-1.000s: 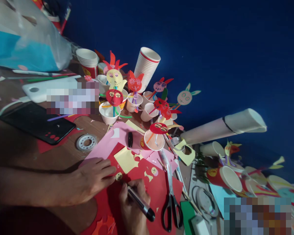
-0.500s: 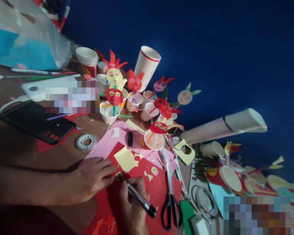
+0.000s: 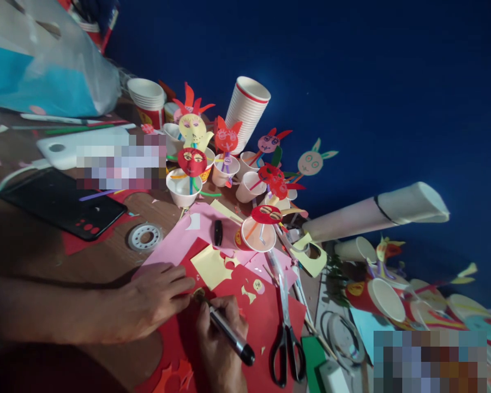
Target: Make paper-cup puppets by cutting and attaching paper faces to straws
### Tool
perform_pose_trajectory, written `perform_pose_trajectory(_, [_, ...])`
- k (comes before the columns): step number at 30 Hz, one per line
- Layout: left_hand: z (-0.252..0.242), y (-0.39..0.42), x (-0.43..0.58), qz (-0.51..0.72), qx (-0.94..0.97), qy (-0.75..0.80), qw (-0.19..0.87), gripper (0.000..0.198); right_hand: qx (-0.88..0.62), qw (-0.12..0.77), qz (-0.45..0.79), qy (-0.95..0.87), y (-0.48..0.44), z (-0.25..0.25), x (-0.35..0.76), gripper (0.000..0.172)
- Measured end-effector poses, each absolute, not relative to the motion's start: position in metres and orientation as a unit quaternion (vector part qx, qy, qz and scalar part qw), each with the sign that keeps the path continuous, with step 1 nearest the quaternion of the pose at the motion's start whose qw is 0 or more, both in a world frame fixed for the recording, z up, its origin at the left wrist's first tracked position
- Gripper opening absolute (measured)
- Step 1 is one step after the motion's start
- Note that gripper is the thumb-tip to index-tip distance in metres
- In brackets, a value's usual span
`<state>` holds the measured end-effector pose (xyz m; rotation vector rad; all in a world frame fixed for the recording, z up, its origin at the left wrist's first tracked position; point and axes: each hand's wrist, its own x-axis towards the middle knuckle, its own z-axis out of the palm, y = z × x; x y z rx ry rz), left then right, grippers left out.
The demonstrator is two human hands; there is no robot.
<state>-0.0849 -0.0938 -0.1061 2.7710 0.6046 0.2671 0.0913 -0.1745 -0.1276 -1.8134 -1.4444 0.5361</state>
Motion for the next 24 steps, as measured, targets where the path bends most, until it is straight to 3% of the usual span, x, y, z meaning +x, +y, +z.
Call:
perform_pose_trajectory(13, [-0.1014, -0.0934, -0.0852, 0.085, 0.965, 0.212, 0.129, 0.018, -0.736, 0.324, 0.185, -0.565, -0.1773, -0.1314, 0.0954, 0.019])
perform_pose_trajectory(24, [-0.101, -0.0933, -0.0867, 0.085, 0.965, 0.21, 0.133, 0.018, -0.736, 0.346, 0.188, -0.55, -0.1762, -0.1276, 0.0944, 0.017])
